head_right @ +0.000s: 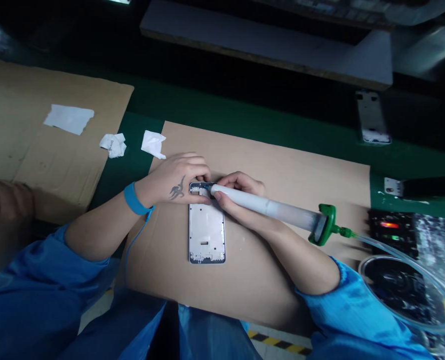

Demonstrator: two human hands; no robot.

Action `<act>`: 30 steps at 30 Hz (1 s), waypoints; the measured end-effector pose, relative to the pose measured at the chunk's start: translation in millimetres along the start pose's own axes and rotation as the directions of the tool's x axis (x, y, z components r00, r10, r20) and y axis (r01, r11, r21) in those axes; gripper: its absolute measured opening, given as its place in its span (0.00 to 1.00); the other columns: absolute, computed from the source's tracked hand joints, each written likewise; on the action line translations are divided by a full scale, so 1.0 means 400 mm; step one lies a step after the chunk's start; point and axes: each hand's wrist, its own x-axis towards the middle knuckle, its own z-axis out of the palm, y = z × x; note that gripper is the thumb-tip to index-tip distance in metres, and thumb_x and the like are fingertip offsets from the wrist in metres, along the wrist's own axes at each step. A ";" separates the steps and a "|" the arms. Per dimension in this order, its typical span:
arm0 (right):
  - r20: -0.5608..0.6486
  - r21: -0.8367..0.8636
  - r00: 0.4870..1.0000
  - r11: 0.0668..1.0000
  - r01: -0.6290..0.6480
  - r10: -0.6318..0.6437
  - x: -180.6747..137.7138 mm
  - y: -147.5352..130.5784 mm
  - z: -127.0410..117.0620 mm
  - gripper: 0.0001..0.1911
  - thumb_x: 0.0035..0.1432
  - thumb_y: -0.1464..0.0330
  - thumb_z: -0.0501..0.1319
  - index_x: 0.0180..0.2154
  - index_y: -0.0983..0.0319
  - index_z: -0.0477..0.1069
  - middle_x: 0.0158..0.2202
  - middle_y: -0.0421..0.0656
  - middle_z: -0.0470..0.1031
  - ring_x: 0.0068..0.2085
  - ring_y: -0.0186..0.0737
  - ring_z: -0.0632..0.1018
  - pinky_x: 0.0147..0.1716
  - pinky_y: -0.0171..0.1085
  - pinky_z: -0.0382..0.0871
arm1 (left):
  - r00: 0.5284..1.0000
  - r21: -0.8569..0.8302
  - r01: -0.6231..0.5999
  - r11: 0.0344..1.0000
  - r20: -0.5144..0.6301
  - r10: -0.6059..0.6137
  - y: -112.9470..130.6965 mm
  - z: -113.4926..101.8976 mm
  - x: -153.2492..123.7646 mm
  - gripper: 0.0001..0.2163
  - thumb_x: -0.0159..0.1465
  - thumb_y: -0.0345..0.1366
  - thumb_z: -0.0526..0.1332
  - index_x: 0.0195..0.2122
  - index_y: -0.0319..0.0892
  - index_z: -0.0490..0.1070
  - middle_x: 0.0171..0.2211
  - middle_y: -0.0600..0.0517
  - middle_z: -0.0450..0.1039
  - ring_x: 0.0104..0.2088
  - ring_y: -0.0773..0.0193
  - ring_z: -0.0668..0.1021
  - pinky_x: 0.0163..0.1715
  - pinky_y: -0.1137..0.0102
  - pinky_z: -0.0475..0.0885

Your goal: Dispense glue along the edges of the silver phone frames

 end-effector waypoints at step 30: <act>-0.005 -0.037 1.000 0.999 -0.026 0.026 0.001 -0.003 -0.012 0.22 0.62 0.45 0.78 0.38 0.56 0.82 0.29 0.43 0.83 0.27 0.42 0.79 0.24 0.39 0.72 | 1.000 -0.011 -0.008 1.000 0.001 0.008 -0.005 0.002 0.001 0.20 0.64 0.54 0.79 0.39 0.44 0.77 0.39 0.51 0.78 0.42 0.55 0.78 0.44 0.60 0.68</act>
